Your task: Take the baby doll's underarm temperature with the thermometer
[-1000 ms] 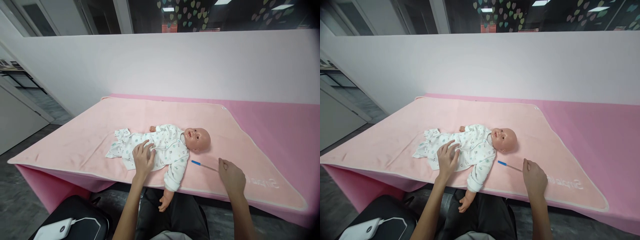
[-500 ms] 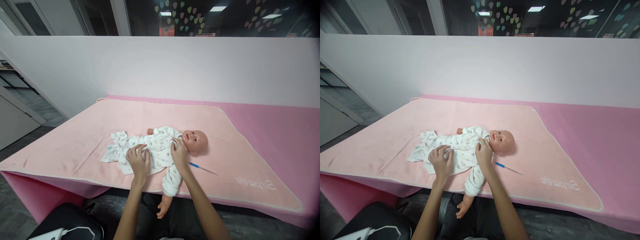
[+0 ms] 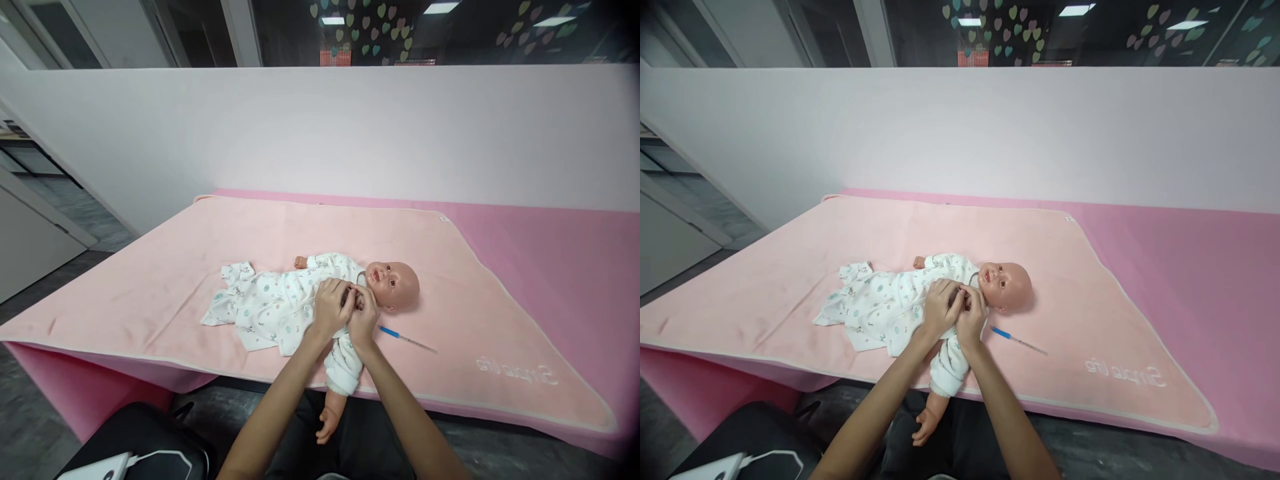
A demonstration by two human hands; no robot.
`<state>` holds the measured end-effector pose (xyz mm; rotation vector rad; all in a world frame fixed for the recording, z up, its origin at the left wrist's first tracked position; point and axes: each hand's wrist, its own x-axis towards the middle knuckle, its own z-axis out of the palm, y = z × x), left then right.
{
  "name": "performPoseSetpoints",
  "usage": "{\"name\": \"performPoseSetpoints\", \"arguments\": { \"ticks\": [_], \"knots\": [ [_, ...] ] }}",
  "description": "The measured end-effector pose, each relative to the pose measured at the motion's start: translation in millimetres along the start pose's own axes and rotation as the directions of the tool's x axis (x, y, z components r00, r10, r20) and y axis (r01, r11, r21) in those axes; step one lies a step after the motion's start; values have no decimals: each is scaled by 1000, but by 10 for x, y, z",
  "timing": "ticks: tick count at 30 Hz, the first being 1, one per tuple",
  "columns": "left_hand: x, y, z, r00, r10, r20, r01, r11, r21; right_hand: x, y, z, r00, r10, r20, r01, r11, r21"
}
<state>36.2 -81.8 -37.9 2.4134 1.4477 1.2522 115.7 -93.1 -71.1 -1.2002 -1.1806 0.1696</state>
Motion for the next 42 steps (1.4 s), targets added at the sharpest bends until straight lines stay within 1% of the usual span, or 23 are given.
{"name": "performPoseSetpoints", "arguments": {
  "ticks": [3, 7, 10, 12, 14, 17, 19, 21, 24, 27, 31, 34, 37, 42],
  "knots": [
    [-41, -9, 2, 1000, 15, -26, -14, 999, 39, -28, 18, -15, 1000, -7, 15, 7, 1000, 9],
    [-29, 7, 23, 998, 12, -57, -7, 996, 85, -52, 23, -31, 999, -3, 35, 3, 1000, 2],
    [-41, 6, 42, 996, 6, -91, 1, 996, 85, -62, 32, -35, 999, 6, 46, -6, 1000, -6],
    [-69, 8, 48, 993, 21, -118, -13, 998, 69, -68, 48, -32, 999, 27, 23, -28, 1000, 15],
    [-102, 19, 47, 984, 47, -170, -39, 998, 50, -77, 70, -27, 998, 67, 6, -67, 996, 61],
    [-142, 50, 43, 959, 76, -273, -64, 997, 53, -95, 102, -18, 991, 131, 28, -134, 980, 148],
    [-158, 71, 42, 949, 90, -303, -74, 995, 64, -105, 113, -18, 987, 157, 28, -160, 971, 178],
    [-167, 86, 44, 950, 91, -299, -77, 995, 60, -110, 115, -23, 985, 175, 15, -174, 969, 176],
    [-178, 88, 57, 959, 55, -277, -45, 998, 44, -113, 120, -33, 985, 173, 14, -173, 975, 136],
    [-195, 75, 73, 974, 21, -225, -15, 1000, 26, -117, 140, -33, 987, 157, 28, -159, 983, 89],
    [-226, 65, 80, 988, -11, -157, 11, 1000, 3, -119, 144, -29, 987, 144, 73, -150, 985, 85],
    [-246, 67, 84, 989, -35, -146, 32, 999, -17, -106, 104, -36, 988, 125, 92, -135, 985, 110],
    [-254, 71, 96, 988, -46, -150, 39, 998, -47, -92, 58, -46, 986, 137, 98, -151, 977, 151],
    [-252, 76, 110, 985, -71, -156, 56, 994, -98, -96, 39, -48, 986, 152, 75, -161, 977, 138]
  ]
}}
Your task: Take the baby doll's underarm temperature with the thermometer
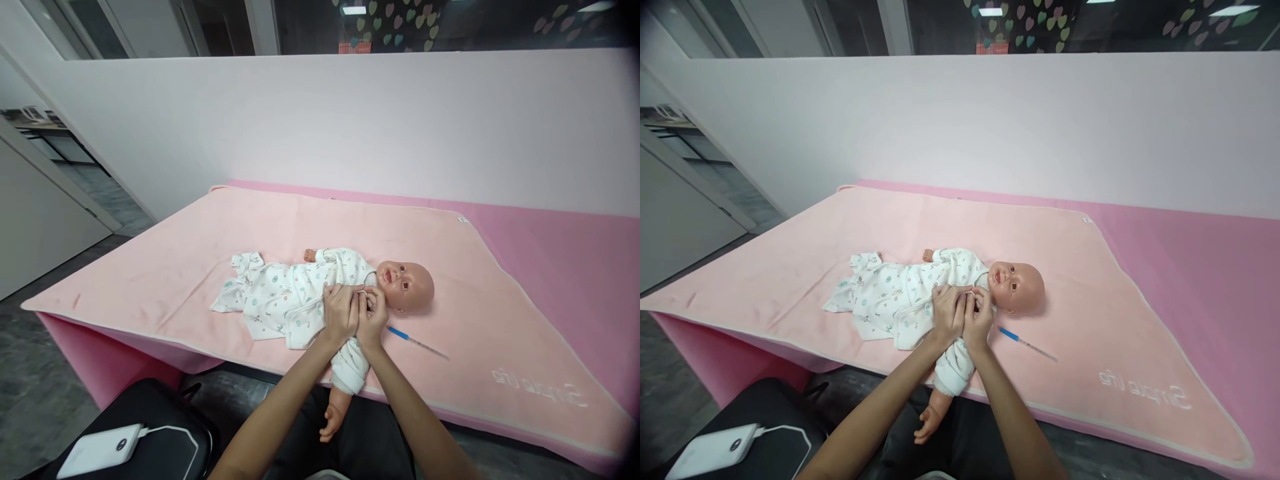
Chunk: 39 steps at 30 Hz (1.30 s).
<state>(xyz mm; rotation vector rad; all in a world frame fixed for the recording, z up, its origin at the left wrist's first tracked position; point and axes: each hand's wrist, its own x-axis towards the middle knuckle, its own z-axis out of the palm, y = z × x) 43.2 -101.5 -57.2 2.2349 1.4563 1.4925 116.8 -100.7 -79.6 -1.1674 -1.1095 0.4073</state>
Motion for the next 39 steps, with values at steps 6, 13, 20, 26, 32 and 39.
{"name": "performPoseSetpoints", "arguments": {
  "ticks": [6, 13, 20, 26, 32, 39],
  "knots": [
    [4, 17, -17, 1000, -13, 16, 12, 999, 34, -13, 16, -18, 1000, -18, 6, 19, 996, -83],
    [10, 42, -22, 1000, -22, -15, 22, 999, 45, -23, 5, 2, 998, -14, -59, 14, 1000, -4],
    [16, 48, -8, 999, -10, -53, 13, 998, 53, -17, 31, 4, 999, -20, -46, 19, 999, -35],
    [9, 43, -4, 999, -24, -46, 28, 995, 91, 8, -6, -11, 989, -137, -48, 127, 978, -168],
    [-24, -7, 0, 998, -36, -51, 39, 998, 48, 10, -38, -27, 988, -156, -3, 155, 979, -129],
    [-51, 12, 7, 989, -39, -143, 47, 998, 50, -3, 7, -26, 995, -97, 21, 99, 991, -90]
  ]
}}
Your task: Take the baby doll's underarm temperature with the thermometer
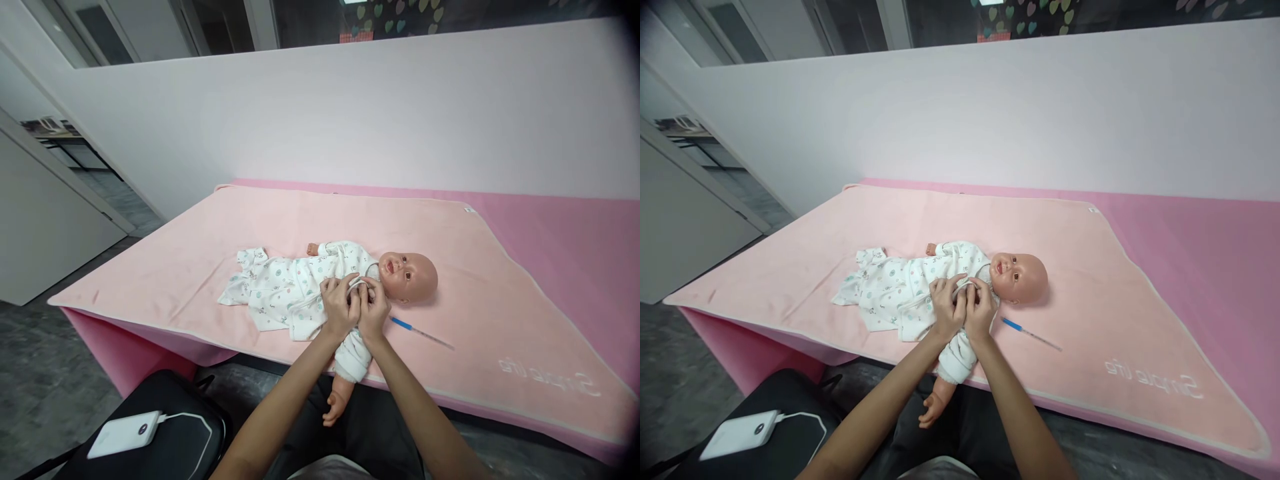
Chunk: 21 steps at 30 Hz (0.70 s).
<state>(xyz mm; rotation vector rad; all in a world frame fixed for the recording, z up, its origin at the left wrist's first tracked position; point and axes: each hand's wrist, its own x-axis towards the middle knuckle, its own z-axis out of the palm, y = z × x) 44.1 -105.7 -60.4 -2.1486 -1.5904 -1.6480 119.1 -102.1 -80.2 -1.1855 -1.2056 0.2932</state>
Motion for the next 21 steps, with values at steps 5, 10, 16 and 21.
{"name": "performPoseSetpoints", "arguments": {
  "ticks": [5, 10, 16, 21],
  "knots": [
    [-78, 7, -109, 997, 45, -65, -42, 998, 45, -12, 22, 12, 999, 27, -41, -25, 999, 46],
    [-113, -37, -298, 1000, 7, -11, -5, 987, 161, -3, 8, -3, 996, -52, -68, 54, 998, 29],
    [-140, -73, -389, 995, -91, -47, 99, 975, 200, -11, -94, -69, 935, -354, 12, 354, 935, 7],
    [-152, -84, -359, 994, -102, -46, 109, 974, 199, -33, -144, -54, 823, -537, 184, 544, 839, 12]
  ]
}}
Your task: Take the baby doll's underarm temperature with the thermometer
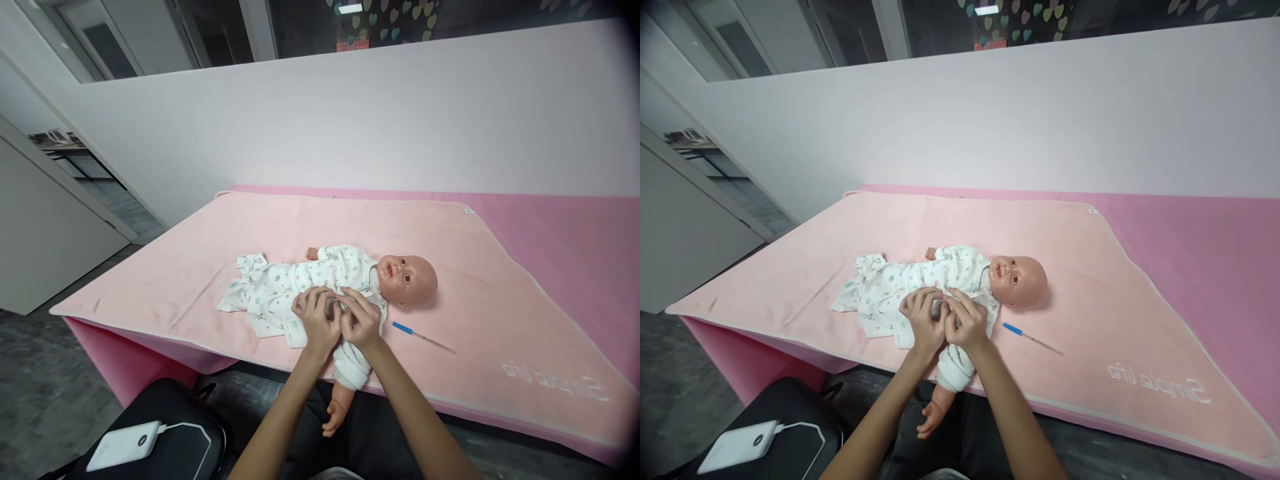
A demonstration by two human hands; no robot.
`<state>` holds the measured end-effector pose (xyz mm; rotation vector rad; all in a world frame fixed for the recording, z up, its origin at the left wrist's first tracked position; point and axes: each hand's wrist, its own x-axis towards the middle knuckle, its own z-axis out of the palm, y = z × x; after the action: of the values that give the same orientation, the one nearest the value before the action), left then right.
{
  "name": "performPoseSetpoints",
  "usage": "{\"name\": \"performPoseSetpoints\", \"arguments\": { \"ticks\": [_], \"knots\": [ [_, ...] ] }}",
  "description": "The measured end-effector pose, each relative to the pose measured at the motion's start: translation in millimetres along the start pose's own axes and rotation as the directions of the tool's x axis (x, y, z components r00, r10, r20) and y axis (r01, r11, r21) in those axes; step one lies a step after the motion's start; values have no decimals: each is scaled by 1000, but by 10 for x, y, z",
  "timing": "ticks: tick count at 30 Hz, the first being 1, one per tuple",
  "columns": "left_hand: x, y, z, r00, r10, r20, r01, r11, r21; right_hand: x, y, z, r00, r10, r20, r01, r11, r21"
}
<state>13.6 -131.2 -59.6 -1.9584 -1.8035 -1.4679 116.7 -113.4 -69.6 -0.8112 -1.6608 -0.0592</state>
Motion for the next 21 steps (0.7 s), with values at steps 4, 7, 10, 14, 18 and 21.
{"name": "performPoseSetpoints", "arguments": {
  "ticks": [4, 7, 10, 14, 18, 21],
  "knots": [
    [-4, -6, 6, 1000, -5, -4, 4, 999, -49, 24, -9, 4, 998, 6, 66, -8, 999, 37],
    [0, -5, 1, 1000, -6, -16, 4, 996, -85, 51, -21, -13, 993, 51, 103, -56, 997, 53],
    [6, 0, -4, 1000, -6, -16, 5, 996, -91, 63, -28, -19, 992, 78, 102, -85, 994, 71],
    [2, 0, -8, 1000, 5, 16, -3, 997, -78, 45, -15, 11, 989, 132, 62, -136, 989, 64],
    [-5, 3, -2, 999, 8, 37, -6, 998, -59, 22, 6, 49, 990, 140, 23, -141, 987, 76],
    [-5, 12, 11, 999, -6, 53, 8, 999, -43, 22, 9, 59, 992, 125, -10, -124, 990, 67]
  ]
}}
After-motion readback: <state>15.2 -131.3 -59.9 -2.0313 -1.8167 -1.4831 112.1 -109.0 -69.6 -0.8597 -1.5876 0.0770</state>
